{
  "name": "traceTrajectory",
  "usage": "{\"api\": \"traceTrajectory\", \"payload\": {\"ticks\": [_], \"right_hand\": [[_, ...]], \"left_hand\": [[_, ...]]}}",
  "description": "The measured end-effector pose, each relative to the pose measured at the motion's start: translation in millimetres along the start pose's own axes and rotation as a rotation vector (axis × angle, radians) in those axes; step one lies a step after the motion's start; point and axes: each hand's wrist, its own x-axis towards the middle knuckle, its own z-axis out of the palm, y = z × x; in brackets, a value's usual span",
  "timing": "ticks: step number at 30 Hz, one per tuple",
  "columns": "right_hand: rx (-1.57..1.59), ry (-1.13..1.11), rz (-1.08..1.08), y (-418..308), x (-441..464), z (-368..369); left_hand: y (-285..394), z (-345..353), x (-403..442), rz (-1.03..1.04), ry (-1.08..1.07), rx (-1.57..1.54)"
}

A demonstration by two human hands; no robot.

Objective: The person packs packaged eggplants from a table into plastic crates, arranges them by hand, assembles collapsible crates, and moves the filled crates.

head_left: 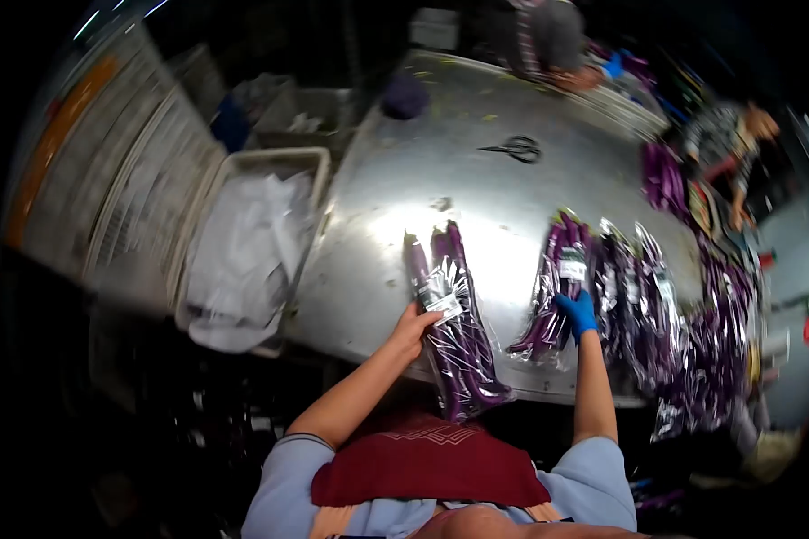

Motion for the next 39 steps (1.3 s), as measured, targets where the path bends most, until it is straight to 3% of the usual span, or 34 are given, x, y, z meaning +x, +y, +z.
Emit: {"api": "traceTrajectory", "payload": {"ticks": [3,5,6,7,9,10,12,14,16,19,24,26,28,31,32,34,36,38,39], "right_hand": [[0.074,0.114,-0.185,19,-1,47],[0.183,0.006,-0.094,-19,-31,77],[0.233,-0.081,-0.146,-14,-26,90],[0.413,-0.172,-0.084,-36,-45,109],[0.305,-0.376,-0.037,-93,-83,138],[0.497,-0.454,-0.154,-89,-81,164],[0.484,-0.652,-0.140,-117,-104,199],[0.283,-0.773,-0.144,-158,-135,232],[0.381,-0.913,-0.327,-179,-166,284],[0.158,-0.959,-0.263,-188,-204,342],[0.105,-1.295,-0.168,-214,-303,426],[-0.028,-1.333,-0.375,-185,-312,471],[-0.005,-1.531,-0.188,-207,-355,507],[-0.068,-1.572,-0.332,-189,-386,579],[-0.043,-1.574,-0.333,-181,-396,604],[-0.107,-1.545,-0.474,-161,-400,659],[-0.068,-1.521,-0.481,-158,-416,700],[-0.222,-1.462,-0.518,-149,-419,741],[-0.452,-1.345,-0.685,-125,-409,771]], "left_hand": [[32,-29,-30,0.053,-0.081,-0.114],[55,-47,-50,0.149,-0.110,-0.190],[65,-61,-63,0.212,-0.101,-0.223],[71,-75,-75,0.304,-0.092,-0.240],[94,-99,-105,0.414,-0.107,-0.313],[109,-109,-132,0.466,-0.070,-0.308],[117,-148,-170,0.649,0.024,-0.339],[121,-187,-215,0.788,0.175,-0.304],[121,-228,-264,0.776,0.460,-0.404],[103,-303,-308,0.913,0.613,-0.546],[86,-427,-348,0.928,0.852,-0.610],[77,-485,-352,0.973,0.868,-0.631],[62,-544,-352,0.822,1.026,-0.675],[6,-639,-317,0.403,1.445,-0.142],[50,-583,-333,0.321,1.636,0.017],[34,-606,-310,0.311,1.742,-0.060],[24,-608,-309,0.330,1.710,-0.123],[27,-585,-317,0.375,1.683,-0.110],[33,-571,-320,0.391,1.759,0.055]]}}
